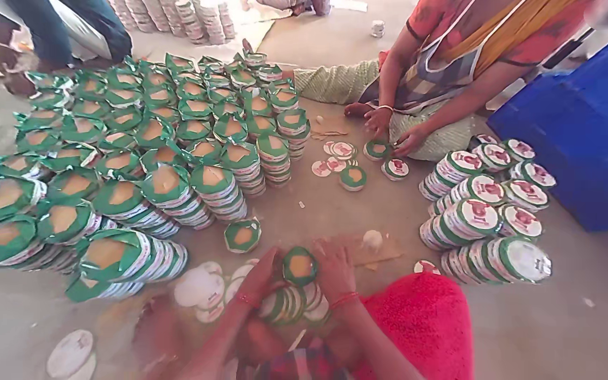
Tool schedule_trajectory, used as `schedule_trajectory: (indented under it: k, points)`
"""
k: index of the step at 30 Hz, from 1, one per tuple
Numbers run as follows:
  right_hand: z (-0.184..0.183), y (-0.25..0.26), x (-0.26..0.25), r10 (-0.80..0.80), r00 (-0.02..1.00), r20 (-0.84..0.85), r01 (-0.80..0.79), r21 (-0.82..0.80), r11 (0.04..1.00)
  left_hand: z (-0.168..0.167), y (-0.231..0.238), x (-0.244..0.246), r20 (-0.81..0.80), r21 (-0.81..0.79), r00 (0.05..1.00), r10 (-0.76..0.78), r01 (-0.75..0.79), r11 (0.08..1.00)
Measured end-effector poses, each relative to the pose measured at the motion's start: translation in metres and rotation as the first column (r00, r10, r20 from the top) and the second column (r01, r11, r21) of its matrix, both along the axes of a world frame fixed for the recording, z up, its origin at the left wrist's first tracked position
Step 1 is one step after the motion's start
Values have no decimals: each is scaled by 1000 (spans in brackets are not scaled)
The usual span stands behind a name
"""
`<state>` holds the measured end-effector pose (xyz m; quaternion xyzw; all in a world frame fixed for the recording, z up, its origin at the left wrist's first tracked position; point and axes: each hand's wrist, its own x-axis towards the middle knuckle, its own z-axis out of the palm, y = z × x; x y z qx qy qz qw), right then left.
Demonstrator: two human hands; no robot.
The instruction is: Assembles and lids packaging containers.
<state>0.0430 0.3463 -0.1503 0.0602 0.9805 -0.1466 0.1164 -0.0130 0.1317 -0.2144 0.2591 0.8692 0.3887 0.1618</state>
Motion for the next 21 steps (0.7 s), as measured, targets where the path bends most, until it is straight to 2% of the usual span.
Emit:
schedule_trajectory:
  k: [4,6,8,10,12,15,21]
  points:
    - [-5,15,7,-143,988,-52,136,-121,983,43,-33,-17,129,-284,990,-58,92,954]
    - [-8,20,8,-241,970,-31,225,-261,939,55,-51,-20,231,-490,973,-19,133,861]
    - [-14,21,6,-280,958,65,283,-390,876,53,-61,-14,242,-613,969,52,111,783]
    - [-17,16,3,-243,955,168,293,-438,850,47,-65,-8,227,-635,967,118,55,771]
    - [-15,8,2,-204,957,208,277,-424,862,47,-68,-4,210,-593,964,162,-6,805]
    - [-13,1,3,-188,964,189,250,-397,883,56,-75,-4,192,-594,959,208,-55,802]
    - [-8,-5,5,-125,980,155,163,-258,952,69,-92,-15,163,-582,967,194,-65,810]
